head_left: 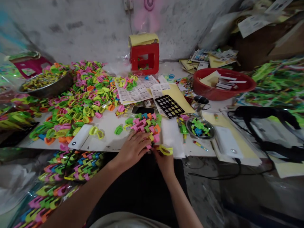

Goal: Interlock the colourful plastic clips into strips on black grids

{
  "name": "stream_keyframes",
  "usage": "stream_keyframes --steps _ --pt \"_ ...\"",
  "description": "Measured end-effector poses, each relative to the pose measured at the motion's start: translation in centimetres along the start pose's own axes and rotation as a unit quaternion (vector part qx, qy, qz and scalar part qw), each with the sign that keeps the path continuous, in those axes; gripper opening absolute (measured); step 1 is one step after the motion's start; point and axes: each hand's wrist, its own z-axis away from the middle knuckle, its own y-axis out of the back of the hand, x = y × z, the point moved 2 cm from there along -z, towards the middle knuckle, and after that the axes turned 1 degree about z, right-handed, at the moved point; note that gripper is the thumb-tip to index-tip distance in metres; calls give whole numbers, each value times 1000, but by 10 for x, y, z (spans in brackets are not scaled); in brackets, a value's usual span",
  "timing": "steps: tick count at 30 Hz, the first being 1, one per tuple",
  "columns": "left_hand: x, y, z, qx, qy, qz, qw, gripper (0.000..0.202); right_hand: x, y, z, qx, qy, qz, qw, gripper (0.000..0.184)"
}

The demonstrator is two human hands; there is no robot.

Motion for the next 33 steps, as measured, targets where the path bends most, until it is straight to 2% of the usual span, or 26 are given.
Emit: stream_keyframes --steps 4,7,9,14,17,24,29,33 --pt "4 4 0 -11 5 8 1000 29 -5 -2 1 -40 43 111 992 21" --pt "10 6 -2 -6 8 29 1000 42 -17 0 -3 -101 60 240 964 19" --pt "14 4 -5 15 22 34 999 46 -25 2 -7 -140 85 276 947 19" --pt "22 -8 -12 86 80 12 993 32 -33 1 -14 -190 119 333 916 22" --pt "23 -11 -16 91 91 1 992 26 -32 -4 -18 -197 115 358 906 23" --pt "25 -12 -19 96 104 -36 989 25 -37 1 -21 -218 126 342 905 22" --pt "27 -7 -18 80 98 -29 992 27 -42 10 -5 -114 152 254 948 21" --pt "30 -2 -20 49 122 -17 991 33 -41 4 -1 -106 151 253 950 23"
